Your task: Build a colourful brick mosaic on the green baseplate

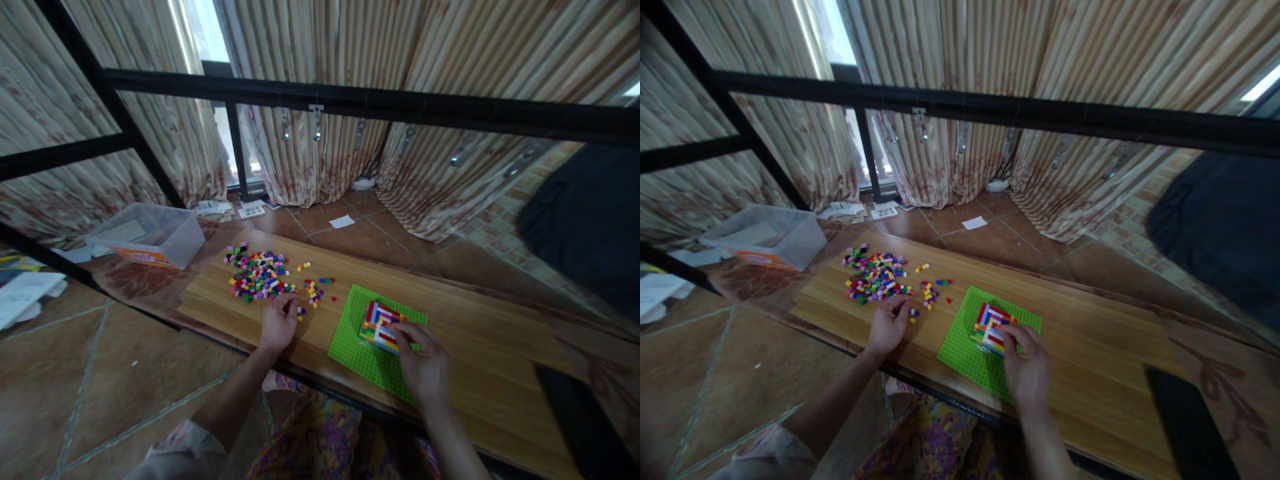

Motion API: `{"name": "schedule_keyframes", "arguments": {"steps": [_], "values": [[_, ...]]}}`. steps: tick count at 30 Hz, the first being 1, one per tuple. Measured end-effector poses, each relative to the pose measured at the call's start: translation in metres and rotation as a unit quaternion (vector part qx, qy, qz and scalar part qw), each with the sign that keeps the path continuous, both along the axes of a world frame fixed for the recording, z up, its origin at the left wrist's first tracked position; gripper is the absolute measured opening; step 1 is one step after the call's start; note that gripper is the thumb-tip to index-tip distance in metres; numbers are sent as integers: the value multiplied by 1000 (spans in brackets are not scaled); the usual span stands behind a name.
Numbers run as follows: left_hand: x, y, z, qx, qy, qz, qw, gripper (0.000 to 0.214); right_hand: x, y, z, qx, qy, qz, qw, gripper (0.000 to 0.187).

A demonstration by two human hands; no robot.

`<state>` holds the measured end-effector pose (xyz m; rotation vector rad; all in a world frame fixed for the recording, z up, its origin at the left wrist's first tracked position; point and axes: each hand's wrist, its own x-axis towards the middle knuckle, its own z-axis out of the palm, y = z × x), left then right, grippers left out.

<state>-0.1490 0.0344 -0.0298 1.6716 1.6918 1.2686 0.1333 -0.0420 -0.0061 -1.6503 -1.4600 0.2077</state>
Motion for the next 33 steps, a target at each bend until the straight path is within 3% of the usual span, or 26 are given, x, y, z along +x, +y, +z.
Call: {"name": "schedule_keyframes", "arguments": {"steps": [9, 20, 24, 33], "values": [[0, -1, 0, 4, 6, -3, 1000, 23, -4, -2, -1, 20, -15, -31, 999, 37], [0, -2, 3, 4, 12, -7, 1000, 22, 1, -3, -6, 31, -98, 8, 995, 41], [0, -1, 2, 9, 13, -3, 1000, 22, 2, -4, -1, 3, -84, 27, 996, 40], [0, -1, 3, 0, 20, -6, 1000, 23, -15, -22, 22, 30, 29, -80, 996, 36]]}}
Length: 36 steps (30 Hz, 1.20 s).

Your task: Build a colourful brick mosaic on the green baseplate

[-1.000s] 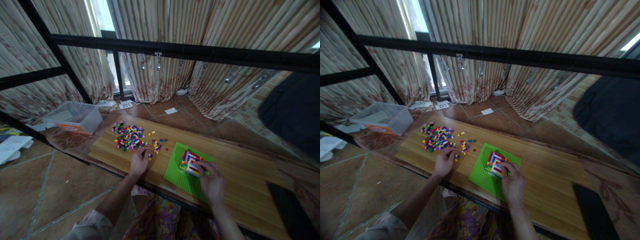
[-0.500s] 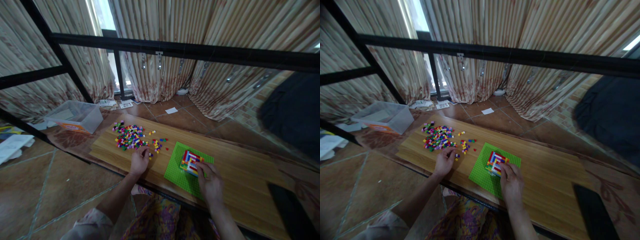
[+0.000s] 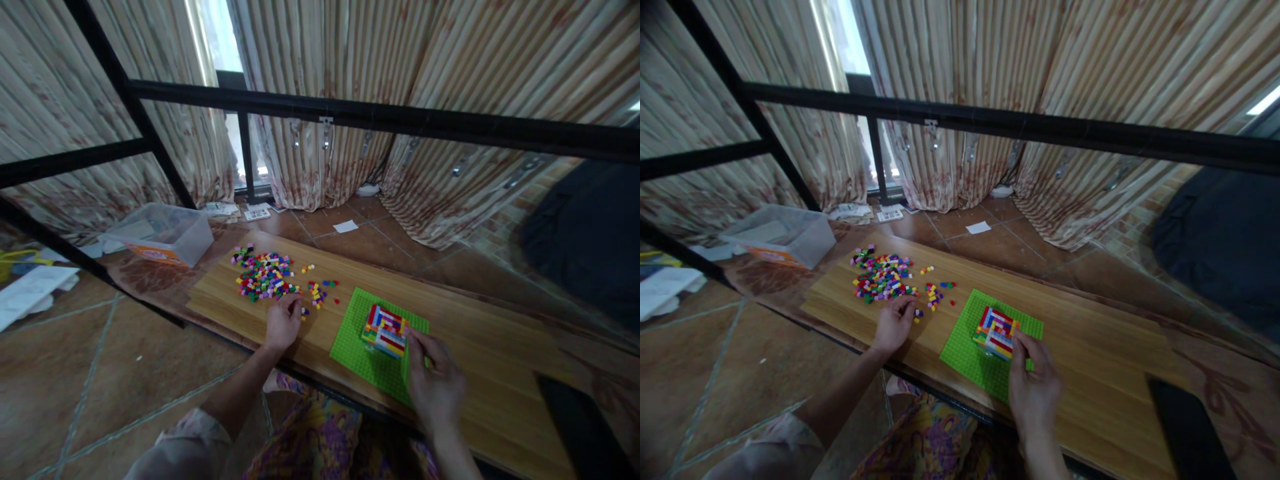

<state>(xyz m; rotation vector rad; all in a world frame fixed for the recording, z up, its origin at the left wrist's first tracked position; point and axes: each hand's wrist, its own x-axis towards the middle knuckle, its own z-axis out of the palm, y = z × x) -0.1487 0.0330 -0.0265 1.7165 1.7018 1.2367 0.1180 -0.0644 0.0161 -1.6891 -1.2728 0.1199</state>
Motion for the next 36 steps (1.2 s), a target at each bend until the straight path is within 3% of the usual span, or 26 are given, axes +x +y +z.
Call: {"name": "schedule_keyframes", "arguments": {"steps": [4, 10, 18, 24, 29, 34, 36], "values": [[1, -1, 2, -2, -2, 5, 1000, 22, -29, -3, 5, 8, 33, 75, 997, 28], [2, -2, 0, -3, -7, 7, 1000, 21, -83, 18, -8, -34, -25, 202, 978, 27], [3, -2, 2, -10, -2, 5, 1000, 19, -118, 69, -27, -81, -85, 208, 971, 26], [3, -2, 0, -7, -10, 7, 1000, 19, -132, 89, -36, -97, -109, 188, 971, 20], [3, -2, -1, -2, -9, 8, 1000, 20, -133, 80, -33, -89, -102, 196, 971, 22], [2, -2, 0, 3, -21, 6, 1000, 20, -112, 46, -17, -70, -59, 201, 975, 21], [1, -3, 1, 0, -23, 5, 1000, 20, -95, 29, -12, -50, 14, 191, 980, 20]]}}
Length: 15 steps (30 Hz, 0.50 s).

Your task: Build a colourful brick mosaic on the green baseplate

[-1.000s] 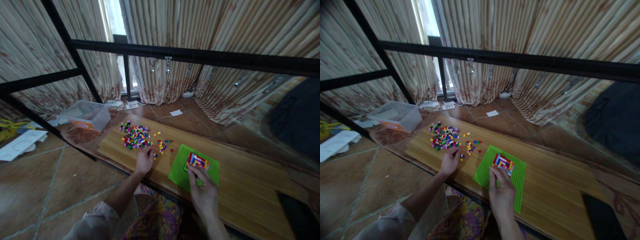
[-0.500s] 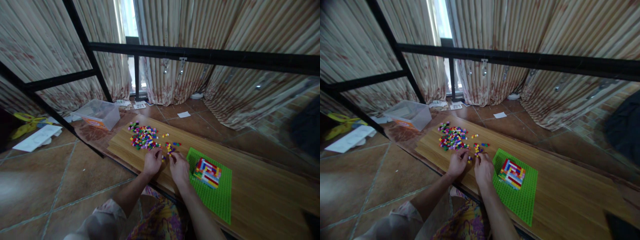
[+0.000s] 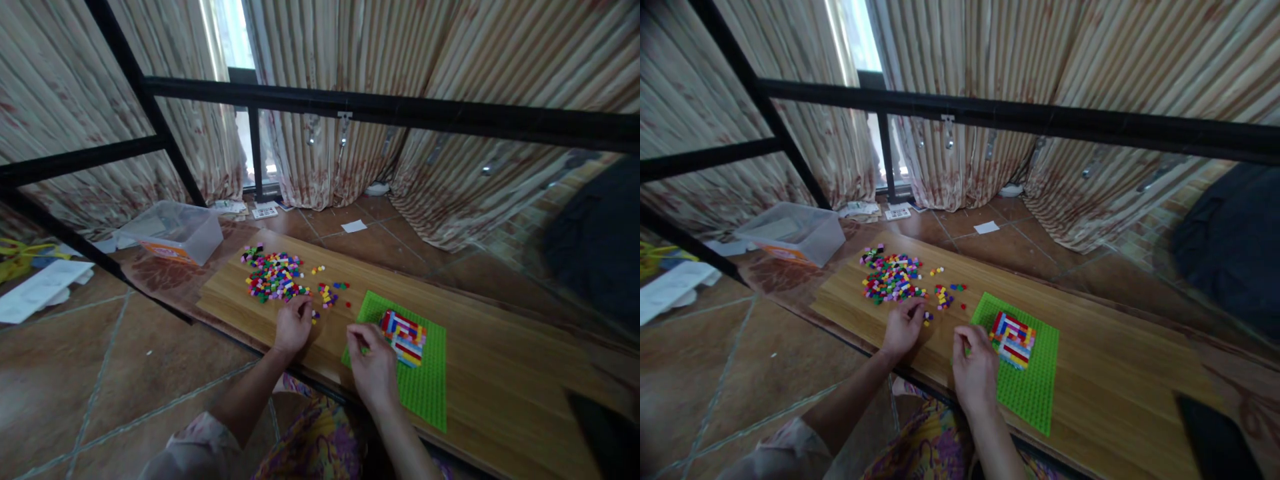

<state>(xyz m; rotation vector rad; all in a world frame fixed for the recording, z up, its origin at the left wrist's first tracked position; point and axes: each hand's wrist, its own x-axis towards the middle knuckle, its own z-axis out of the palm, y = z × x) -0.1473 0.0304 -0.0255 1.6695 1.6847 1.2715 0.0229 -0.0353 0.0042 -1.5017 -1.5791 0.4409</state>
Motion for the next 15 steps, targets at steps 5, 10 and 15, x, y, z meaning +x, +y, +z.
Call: {"name": "schedule_keyframes", "arguments": {"steps": [5, 10, 15], "values": [[-1, 1, 1, -5, 5, -4, 1000, 21, 61, -33, 1, -26, 59, -95, 993, 24], [-2, 2, 0, -2, 20, -2, 1000, 23, 106, -32, 2, -39, -12, -174, 984, 35], [-2, 3, 0, -5, 26, 3, 1000, 24, 111, -16, 6, -24, -93, -151, 984, 38]]}}
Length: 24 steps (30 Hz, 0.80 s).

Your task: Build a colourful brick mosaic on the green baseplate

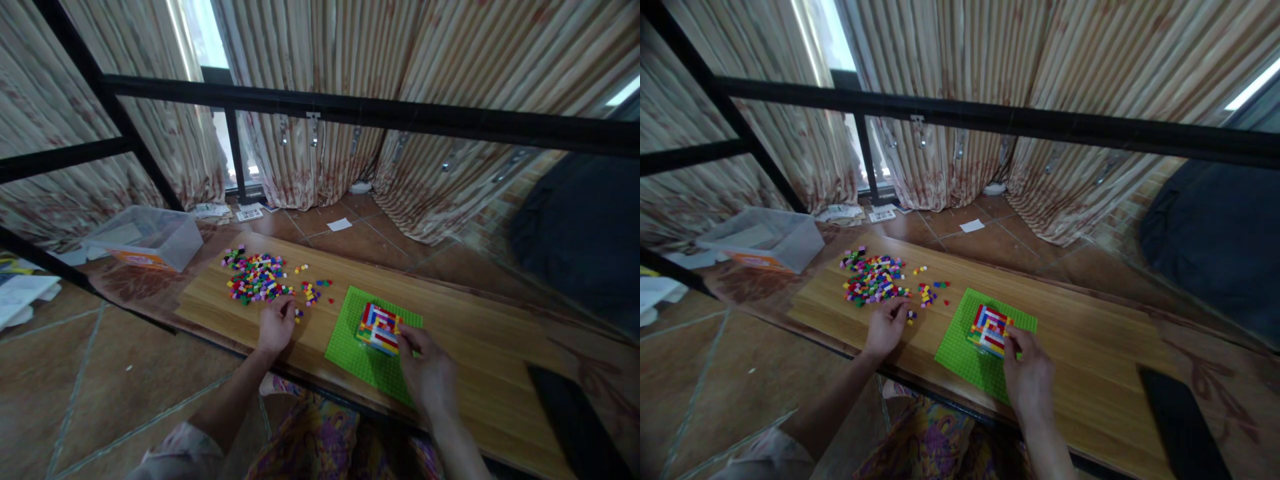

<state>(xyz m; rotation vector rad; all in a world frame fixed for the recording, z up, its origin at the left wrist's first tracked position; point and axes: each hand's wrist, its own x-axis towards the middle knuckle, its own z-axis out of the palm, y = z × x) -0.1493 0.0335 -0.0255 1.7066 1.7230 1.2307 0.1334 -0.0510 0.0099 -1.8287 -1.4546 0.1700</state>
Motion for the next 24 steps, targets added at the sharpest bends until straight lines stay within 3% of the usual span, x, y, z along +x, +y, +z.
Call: {"name": "schedule_keyframes", "arguments": {"steps": [11, 24], "values": [[1, 0, 1, -3, 4, -6, 1000, 25, -7, 6, -8, 31, -70, 13, 997, 40], [1, 0, -1, 3, -5, -9, 1000, 22, -3, 6, -10, 35, 22, -11, 999, 38]]}}
